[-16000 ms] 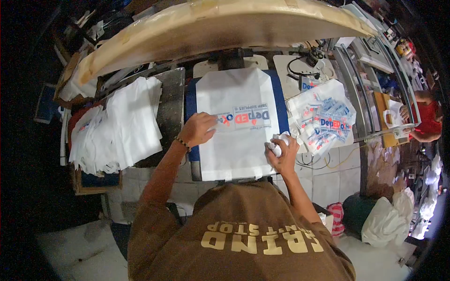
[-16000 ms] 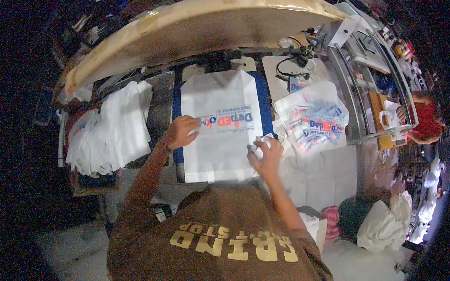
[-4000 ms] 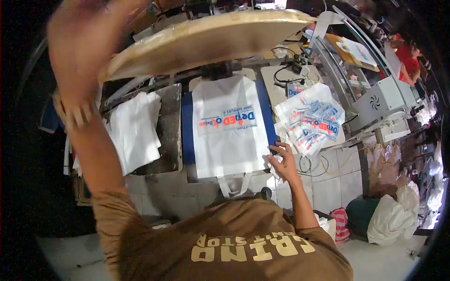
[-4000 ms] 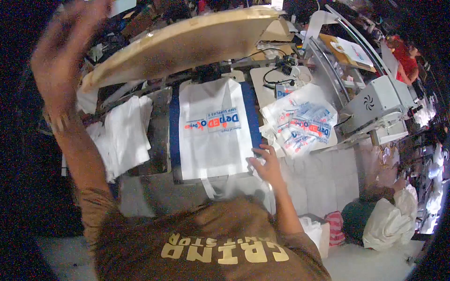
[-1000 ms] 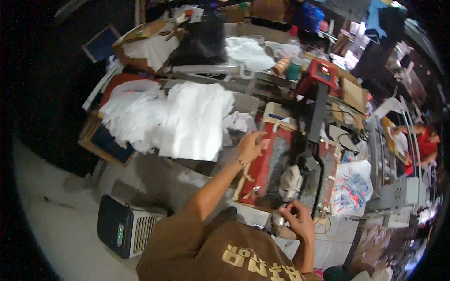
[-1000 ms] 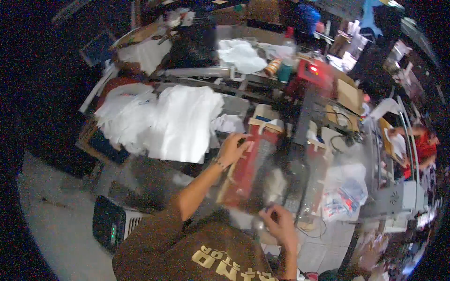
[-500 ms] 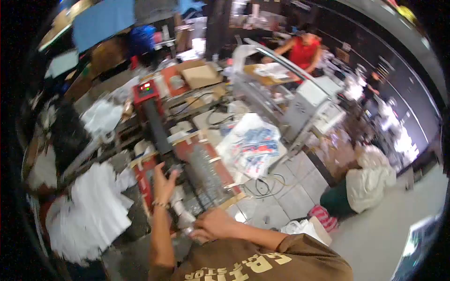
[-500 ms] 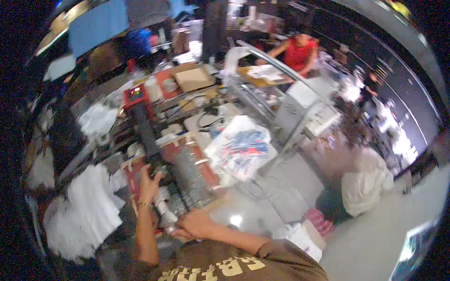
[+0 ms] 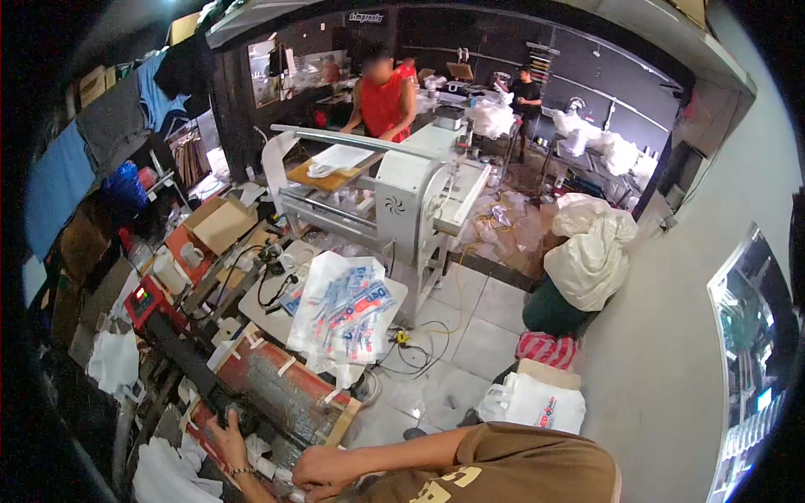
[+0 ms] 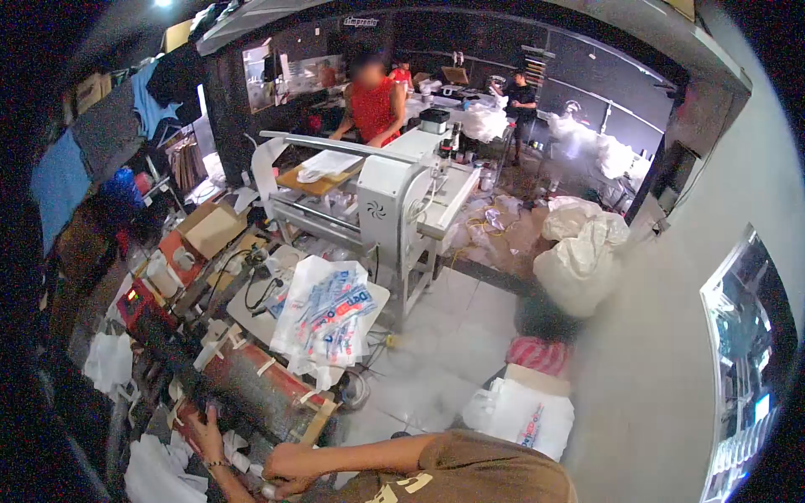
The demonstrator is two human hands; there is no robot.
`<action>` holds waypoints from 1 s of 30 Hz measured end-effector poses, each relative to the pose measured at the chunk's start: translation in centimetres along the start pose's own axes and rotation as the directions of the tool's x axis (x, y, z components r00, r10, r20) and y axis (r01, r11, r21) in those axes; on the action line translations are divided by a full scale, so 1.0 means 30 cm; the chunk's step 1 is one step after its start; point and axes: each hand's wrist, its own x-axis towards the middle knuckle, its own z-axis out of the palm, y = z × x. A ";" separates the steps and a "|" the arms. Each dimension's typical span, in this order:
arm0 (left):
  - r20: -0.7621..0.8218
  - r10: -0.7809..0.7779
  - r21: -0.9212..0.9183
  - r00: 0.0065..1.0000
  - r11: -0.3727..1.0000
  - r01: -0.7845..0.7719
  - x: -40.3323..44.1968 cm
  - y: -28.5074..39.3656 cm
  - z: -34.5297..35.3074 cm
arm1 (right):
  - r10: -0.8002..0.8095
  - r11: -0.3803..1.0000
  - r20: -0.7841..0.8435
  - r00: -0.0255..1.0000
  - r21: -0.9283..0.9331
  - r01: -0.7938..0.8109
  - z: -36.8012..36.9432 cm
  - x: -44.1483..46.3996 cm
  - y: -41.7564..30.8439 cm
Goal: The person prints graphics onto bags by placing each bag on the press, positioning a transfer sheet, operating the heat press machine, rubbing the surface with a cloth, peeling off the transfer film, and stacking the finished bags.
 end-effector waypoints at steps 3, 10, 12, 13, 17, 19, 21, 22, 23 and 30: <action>0.006 -0.055 0.208 0.998 0.977 0.053 0.002 0.023 -0.018 | -0.052 0.994 0.006 0.999 -0.098 0.052 0.032 -0.006 0.021; 0.049 0.035 0.044 0.998 0.998 -0.038 0.090 -0.141 0.049 | 0.049 0.982 0.037 0.998 -0.187 -0.041 0.054 0.004 0.008; -0.282 0.288 0.121 0.915 0.957 -0.263 0.106 -0.201 0.108 | 0.049 0.977 0.058 0.997 -0.212 -0.036 0.061 0.004 0.040; -0.283 0.291 0.123 0.914 0.956 -0.266 0.072 -0.127 0.074 | 0.048 0.976 0.055 0.997 -0.213 -0.035 0.060 0.005 0.032; -0.133 0.122 0.181 0.984 0.979 -0.097 -0.032 0.045 -0.008 | 0.135 0.972 0.096 0.986 -0.206 -0.113 0.031 0.000 -0.038; -0.136 0.123 0.163 0.983 0.982 -0.100 -0.030 0.043 -0.007 | 0.151 0.975 0.098 0.984 -0.180 -0.132 0.028 0.001 -0.026; -0.170 0.199 0.195 0.965 0.967 -0.165 -0.020 0.019 0.001 | 0.008 0.983 -0.045 0.999 -0.184 -0.016 0.036 0.005 0.011; -0.169 0.202 0.198 0.965 0.966 -0.167 -0.016 0.017 0.000 | 0.006 0.983 -0.049 0.999 -0.184 -0.015 0.036 0.003 0.001; -0.154 0.168 0.194 0.974 0.971 -0.137 -0.015 0.016 -0.001 | 0.048 0.984 -0.006 0.999 -0.172 -0.049 0.039 -0.004 -0.013; -0.172 0.116 0.116 0.978 0.989 -0.096 -0.003 -0.007 0.018 | 0.078 0.974 0.019 0.997 -0.217 -0.072 0.053 -0.009 -0.016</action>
